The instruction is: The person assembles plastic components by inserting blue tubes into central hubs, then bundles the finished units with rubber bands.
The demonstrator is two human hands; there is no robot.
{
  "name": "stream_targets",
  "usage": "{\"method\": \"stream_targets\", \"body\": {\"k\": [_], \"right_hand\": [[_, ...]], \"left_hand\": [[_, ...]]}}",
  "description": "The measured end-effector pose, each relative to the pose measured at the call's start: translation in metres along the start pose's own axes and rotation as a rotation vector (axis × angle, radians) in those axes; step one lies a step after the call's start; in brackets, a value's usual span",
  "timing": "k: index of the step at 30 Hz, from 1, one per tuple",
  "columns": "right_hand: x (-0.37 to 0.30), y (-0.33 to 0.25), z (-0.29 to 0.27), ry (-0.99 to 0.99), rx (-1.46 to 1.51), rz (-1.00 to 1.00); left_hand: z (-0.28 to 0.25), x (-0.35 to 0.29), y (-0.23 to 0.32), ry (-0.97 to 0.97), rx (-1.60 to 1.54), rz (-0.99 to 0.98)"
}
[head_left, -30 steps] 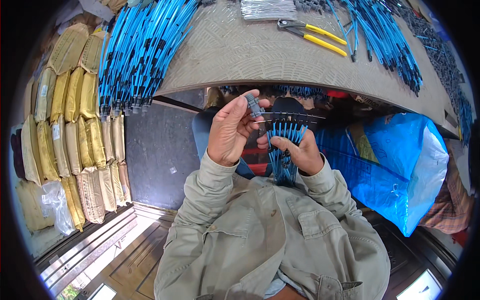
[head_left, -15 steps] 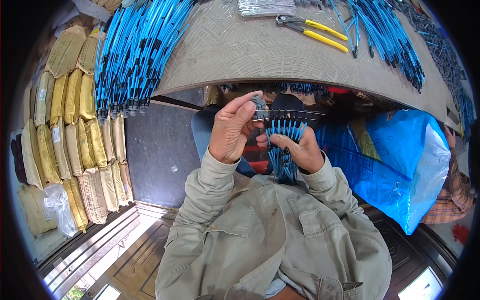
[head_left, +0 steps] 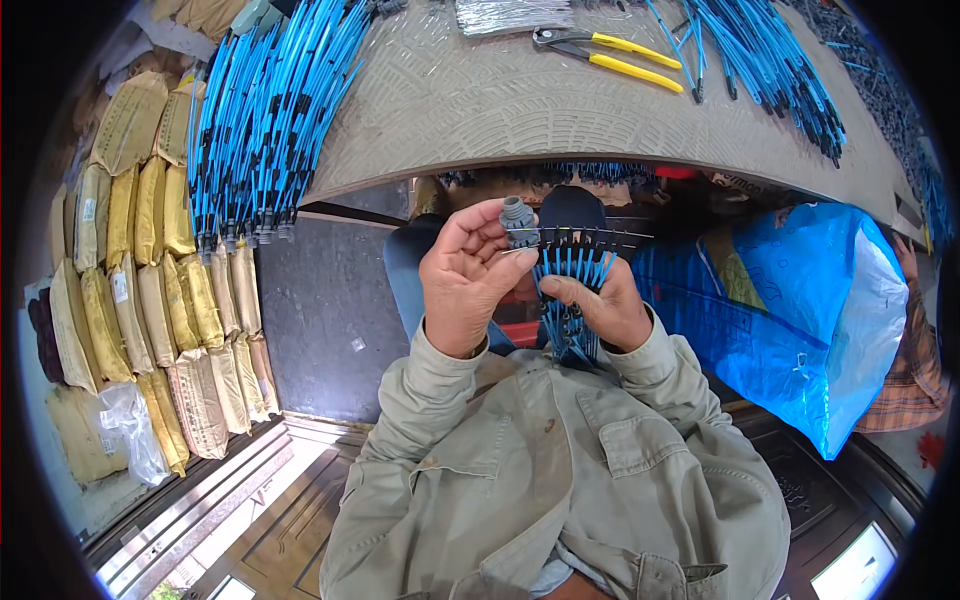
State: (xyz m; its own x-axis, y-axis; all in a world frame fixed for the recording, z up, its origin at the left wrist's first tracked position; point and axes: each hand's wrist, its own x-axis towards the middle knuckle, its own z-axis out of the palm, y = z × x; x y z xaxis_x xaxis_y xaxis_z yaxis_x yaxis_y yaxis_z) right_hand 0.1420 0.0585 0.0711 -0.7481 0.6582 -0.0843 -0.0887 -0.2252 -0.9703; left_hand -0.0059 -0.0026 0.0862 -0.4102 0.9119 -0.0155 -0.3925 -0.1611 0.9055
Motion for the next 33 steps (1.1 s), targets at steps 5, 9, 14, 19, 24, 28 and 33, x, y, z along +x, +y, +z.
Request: {"method": "stream_targets", "body": {"k": [5,9,14,19,24,28,33], "right_hand": [[-0.001,-0.002,-0.001,-0.002,0.005,-0.006],[-0.002,0.001,0.003,0.045,0.043,-0.036],[0.003,0.001,0.009,0.121,0.142,-0.085],[0.001,0.006,-0.001,0.078,0.022,0.019],[-0.002,0.006,0.002,0.128,-0.04,0.013],[-0.004,0.001,0.005,0.158,-0.084,-0.017],[-0.004,-0.003,0.003,0.141,-0.109,-0.023]], "left_hand": [[0.002,0.0,0.006,-0.018,0.124,-0.013],[0.005,-0.003,0.003,-0.004,0.102,-0.01],[0.008,-0.006,0.008,0.016,0.043,-0.084],[0.011,-0.007,0.012,-0.019,0.086,-0.066],[0.01,-0.01,0.004,-0.013,0.152,0.014],[0.012,-0.013,-0.001,0.017,0.221,0.088],[0.014,-0.014,-0.001,0.023,0.144,0.069]]}}
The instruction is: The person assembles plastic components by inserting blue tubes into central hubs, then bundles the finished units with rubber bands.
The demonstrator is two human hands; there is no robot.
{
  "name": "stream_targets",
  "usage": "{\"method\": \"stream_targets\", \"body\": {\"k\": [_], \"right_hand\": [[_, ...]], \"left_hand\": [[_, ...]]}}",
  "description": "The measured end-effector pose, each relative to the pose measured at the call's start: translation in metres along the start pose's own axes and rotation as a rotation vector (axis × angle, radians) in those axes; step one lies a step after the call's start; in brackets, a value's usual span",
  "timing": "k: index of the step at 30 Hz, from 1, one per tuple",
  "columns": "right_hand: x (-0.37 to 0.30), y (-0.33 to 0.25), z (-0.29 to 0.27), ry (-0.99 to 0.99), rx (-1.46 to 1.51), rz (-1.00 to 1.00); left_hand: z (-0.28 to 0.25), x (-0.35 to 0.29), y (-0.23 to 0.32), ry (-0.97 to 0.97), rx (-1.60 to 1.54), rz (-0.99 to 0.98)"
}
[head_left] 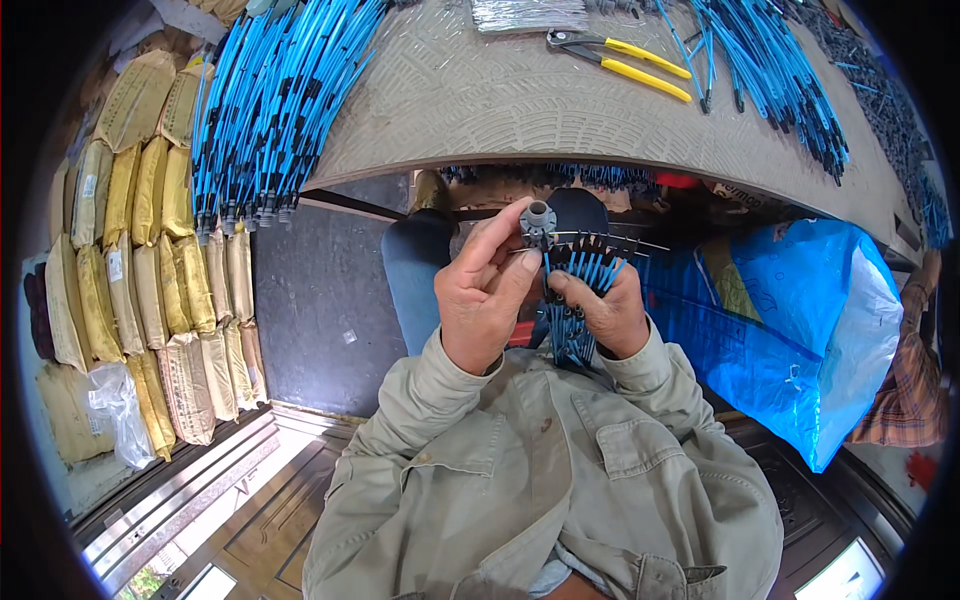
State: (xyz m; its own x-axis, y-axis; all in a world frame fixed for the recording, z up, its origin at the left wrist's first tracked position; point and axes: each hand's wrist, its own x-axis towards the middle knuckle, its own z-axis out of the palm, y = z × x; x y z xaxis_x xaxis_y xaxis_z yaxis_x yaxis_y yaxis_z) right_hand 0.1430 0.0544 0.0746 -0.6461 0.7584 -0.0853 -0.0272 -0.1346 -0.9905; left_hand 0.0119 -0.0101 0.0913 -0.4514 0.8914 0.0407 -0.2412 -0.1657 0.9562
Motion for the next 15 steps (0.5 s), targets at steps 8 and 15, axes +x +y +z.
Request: {"method": "stream_targets", "body": {"k": [8,15], "right_hand": [[-0.0004,0.0017,0.0028,-0.047,0.044,0.003],[0.0026,-0.0027,0.0015,-0.101,0.136,0.031]], "left_hand": [[-0.0014,-0.0004,-0.0039,0.061,-0.014,-0.037],[0.0033,0.0013,-0.0063,0.115,-0.031,0.053]]}}
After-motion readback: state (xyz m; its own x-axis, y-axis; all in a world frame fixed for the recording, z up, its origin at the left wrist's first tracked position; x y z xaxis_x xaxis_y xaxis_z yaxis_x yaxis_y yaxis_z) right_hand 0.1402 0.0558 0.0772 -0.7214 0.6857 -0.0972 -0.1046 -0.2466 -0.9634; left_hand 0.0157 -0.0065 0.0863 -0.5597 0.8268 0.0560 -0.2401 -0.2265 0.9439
